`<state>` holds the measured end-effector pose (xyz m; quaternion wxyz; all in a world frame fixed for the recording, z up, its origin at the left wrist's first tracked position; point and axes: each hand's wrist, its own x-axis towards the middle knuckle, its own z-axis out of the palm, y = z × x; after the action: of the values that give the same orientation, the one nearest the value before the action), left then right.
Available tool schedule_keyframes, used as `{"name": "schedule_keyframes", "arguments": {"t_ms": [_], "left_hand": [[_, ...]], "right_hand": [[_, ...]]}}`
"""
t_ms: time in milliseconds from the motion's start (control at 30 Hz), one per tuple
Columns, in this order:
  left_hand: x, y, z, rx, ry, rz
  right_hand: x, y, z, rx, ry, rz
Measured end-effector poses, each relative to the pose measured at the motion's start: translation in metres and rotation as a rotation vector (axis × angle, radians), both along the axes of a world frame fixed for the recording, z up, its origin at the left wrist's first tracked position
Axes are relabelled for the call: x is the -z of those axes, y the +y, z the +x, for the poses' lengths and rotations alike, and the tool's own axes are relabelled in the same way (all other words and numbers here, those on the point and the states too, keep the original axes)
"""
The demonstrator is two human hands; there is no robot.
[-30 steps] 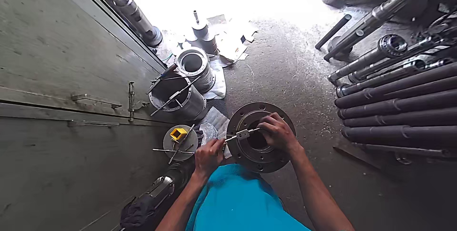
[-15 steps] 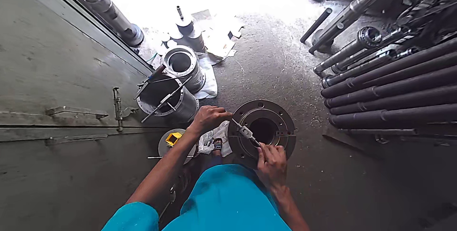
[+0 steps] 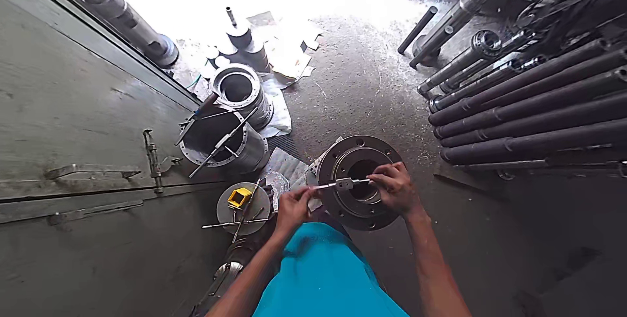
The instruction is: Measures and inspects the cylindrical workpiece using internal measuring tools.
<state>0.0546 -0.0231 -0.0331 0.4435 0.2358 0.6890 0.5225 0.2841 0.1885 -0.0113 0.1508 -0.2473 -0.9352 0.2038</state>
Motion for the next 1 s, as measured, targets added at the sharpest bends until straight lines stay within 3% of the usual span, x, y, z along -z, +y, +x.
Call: {"name": "schedule_keyframes", "arguments": {"t_ms": [167,300,400,500,600,867,1000], "left_hand": [[-0.005,0.080,-0.047,0.140,-0.208,-0.007],[-0.008,0.097,-0.052,0.241,-0.259,0.034],[-0.020,0.117,-0.047,0.281,-0.289,0.004],[-0.018,0.119,-0.054,0.318,-0.292,-0.005],[-0.002,0.093,-0.055,0.279,-0.238,0.044],[-0.009,0.003,-0.021,0.074,-0.402,0.010],[-0.002,0.036,-0.030,0.023,-0.332,0.023]], "right_hand": [[-0.009,-0.085,-0.004,0.316,-0.033,0.029],[-0.004,-0.125,-0.025,0.590,-0.009,0.106],[-0.007,-0.145,-0.037,0.664,-0.031,0.146],[-0.007,-0.136,-0.029,0.600,-0.010,0.068],[-0.006,-0.105,-0.005,0.445,-0.029,-0.041],[0.002,-0.033,-0.007,0.340,0.009,-0.001],[-0.020,-0.049,-0.005,0.283,-0.175,-0.116]]}}
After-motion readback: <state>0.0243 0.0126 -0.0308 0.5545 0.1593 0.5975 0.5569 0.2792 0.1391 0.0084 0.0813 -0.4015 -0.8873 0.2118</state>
